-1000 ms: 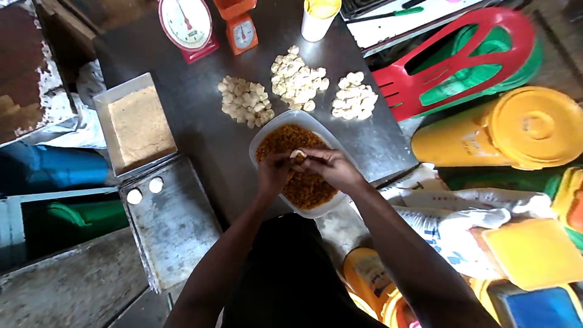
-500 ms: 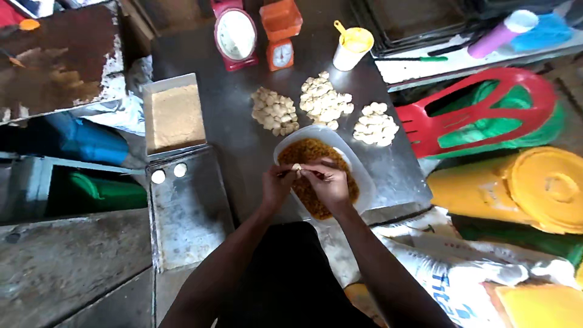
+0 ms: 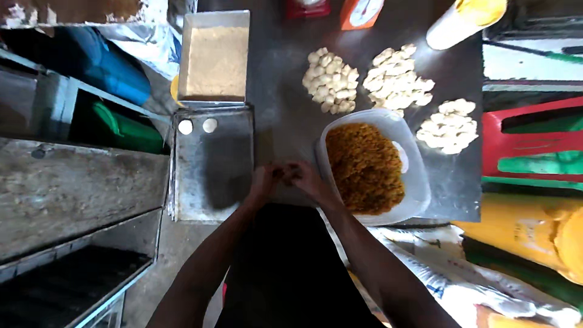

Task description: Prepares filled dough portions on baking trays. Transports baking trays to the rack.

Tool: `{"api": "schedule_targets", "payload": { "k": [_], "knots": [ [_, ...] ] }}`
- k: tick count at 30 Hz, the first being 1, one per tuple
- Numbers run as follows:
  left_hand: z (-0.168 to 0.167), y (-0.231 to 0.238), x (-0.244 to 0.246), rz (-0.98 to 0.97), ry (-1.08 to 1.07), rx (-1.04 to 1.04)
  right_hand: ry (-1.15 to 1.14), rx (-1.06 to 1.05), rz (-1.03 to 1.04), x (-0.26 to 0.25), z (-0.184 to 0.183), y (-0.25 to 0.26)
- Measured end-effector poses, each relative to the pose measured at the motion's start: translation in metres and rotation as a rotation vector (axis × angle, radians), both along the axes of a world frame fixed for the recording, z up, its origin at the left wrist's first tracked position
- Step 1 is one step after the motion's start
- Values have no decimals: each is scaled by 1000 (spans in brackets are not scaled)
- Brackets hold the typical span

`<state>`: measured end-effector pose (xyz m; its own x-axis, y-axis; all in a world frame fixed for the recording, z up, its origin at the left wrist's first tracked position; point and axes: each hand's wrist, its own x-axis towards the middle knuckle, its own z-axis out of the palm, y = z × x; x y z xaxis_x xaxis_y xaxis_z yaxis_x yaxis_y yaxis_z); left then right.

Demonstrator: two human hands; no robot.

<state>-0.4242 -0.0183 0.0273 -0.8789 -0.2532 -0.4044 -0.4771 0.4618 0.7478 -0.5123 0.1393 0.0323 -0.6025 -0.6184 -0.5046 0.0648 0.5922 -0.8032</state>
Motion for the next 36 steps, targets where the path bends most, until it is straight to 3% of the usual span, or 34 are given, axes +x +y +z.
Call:
{"api": "schedule_targets", "payload": {
  "k": [3,5,7,11,14,20,23,27,30,33,36],
  "knots": [
    [-60,11,7,-121,-122,-78,68,117,-61,25,-71,-8],
    [-78,19,20,-128,-152,-63,173,80,-81,38,-108,0],
    [-77,20,28,-97,-131,-74,233,38,-48,29,-109,5],
    [-64,25,37,37,-172,-36,128,77,6,24,-91,12],
    [-73,27,25,95,-129,-28,186,43,45,22,-102,8],
    [-70,19,16,57,-199,20,311,328,276,15,-74,-24],
    [-27,-9,29,123,-144,109,214,330,321,18,-71,-21],
    [14,-91,60,316,-47,-68,98,200,249,4,-22,-54],
    [0,-158,63,409,-1,-248,219,-7,196,-9,6,-122],
    [-13,-210,38,308,188,-431,525,-147,241,-28,-16,-192],
    [-34,-248,-8,157,179,-499,815,-169,321,-41,-47,-234]
  ]
}}
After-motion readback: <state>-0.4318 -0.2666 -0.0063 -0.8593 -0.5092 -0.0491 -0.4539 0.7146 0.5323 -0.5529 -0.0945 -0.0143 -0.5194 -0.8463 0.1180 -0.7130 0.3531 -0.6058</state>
